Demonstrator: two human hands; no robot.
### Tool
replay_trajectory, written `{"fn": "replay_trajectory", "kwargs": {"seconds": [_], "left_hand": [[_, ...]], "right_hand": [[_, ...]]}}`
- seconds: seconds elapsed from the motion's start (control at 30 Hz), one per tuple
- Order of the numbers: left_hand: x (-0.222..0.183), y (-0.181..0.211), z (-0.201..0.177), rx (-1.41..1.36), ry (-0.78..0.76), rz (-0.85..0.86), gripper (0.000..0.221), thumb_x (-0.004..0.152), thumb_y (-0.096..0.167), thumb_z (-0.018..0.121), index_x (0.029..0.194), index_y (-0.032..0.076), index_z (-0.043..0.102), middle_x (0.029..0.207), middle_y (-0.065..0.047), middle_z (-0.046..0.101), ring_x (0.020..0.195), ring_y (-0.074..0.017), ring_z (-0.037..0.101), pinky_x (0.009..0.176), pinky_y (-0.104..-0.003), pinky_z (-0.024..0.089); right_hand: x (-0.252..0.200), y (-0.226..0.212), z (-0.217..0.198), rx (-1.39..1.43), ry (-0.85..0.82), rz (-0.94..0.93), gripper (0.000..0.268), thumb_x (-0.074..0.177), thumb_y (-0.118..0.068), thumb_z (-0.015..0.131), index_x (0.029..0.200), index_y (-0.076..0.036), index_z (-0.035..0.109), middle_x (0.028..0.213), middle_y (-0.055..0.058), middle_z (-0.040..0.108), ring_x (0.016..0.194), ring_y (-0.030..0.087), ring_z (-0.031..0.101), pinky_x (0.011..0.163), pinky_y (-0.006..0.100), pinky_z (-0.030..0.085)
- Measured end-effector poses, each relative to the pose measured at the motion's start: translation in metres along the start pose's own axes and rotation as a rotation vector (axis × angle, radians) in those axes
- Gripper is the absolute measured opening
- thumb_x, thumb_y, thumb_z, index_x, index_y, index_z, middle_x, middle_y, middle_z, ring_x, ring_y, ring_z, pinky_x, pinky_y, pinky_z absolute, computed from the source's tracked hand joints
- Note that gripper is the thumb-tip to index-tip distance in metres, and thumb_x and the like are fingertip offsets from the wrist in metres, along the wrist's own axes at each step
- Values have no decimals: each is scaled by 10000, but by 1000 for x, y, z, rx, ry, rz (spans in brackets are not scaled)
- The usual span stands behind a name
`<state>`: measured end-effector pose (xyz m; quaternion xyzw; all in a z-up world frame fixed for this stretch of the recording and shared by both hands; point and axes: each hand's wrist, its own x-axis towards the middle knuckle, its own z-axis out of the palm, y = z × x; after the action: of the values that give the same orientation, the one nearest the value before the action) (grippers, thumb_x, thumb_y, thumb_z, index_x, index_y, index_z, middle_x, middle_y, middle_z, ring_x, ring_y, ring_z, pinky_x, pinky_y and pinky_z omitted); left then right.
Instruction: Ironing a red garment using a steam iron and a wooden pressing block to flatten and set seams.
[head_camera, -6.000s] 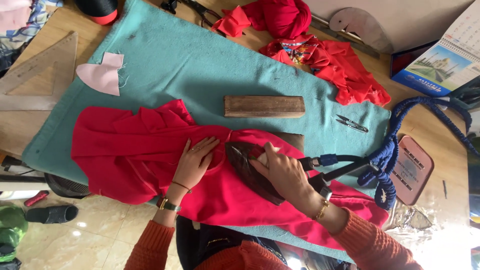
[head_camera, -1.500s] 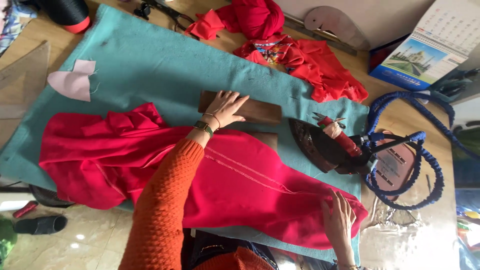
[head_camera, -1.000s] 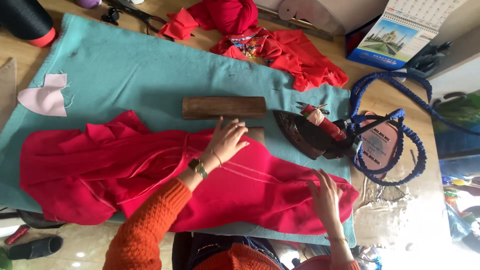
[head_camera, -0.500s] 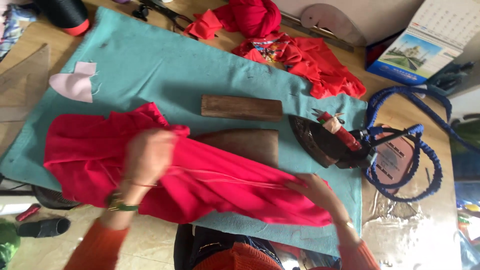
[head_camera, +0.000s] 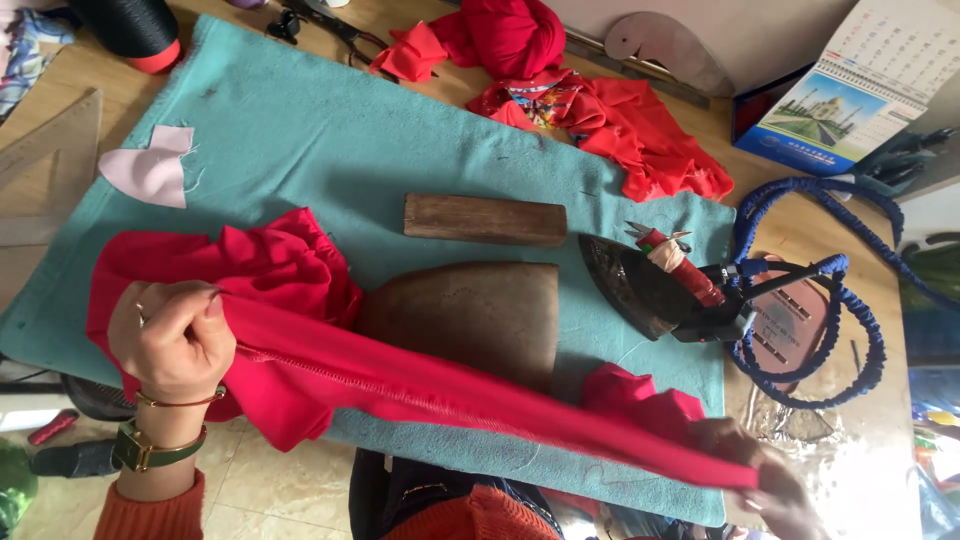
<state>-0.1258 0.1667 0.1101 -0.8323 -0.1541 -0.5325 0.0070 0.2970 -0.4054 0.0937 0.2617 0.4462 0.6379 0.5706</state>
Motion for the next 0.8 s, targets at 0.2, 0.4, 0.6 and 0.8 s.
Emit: {"fn": "replay_trajectory", "kwargs": {"seconds": [0.2, 0.4, 0.6, 0.8], "left_hand": [[5, 4, 11, -42, 26, -61, 405, 1145, 195, 510, 867, -65, 648, 833, -186, 685, 630, -364, 491, 649, -486, 399], [8, 11, 6, 1, -75, 60, 390, 1099, 177, 517, 798, -11, 679, 861, -147, 743, 587, -318, 500, 635, -447, 380], [-6, 22, -17, 61, 120, 238, 164, 1074, 73, 562, 949, -33, 561, 759, -197, 704, 585, -336, 591, 596, -484, 400], [-6, 15, 50, 248, -322, 89, 197, 972, 40, 717, 858, 195, 679, 882, 26, 749, 688, -212, 599, 713, -396, 434]], "right_hand": [[-38, 21, -10, -2775, -9, -1120, 309, 1029, -108, 526, 821, -152, 750, 1075, 89, 814, 1264, 348, 695, 1046, 505, 604], [-54, 20, 3, -2878, 365, -1298, 254, 1023, -149, 552, 870, -146, 754, 1005, 66, 802, 1097, 284, 686, 916, 432, 579], [-52, 10, 18, -2931, 779, -1453, 211, 1017, -190, 578, 918, -140, 758, 935, 43, 791, 930, 220, 677, 786, 359, 555], [-30, -19, 17, -2927, 1234, -1572, 191, 1012, -231, 605, 966, -132, 762, 865, 20, 780, 764, 156, 669, 657, 286, 530]]}}
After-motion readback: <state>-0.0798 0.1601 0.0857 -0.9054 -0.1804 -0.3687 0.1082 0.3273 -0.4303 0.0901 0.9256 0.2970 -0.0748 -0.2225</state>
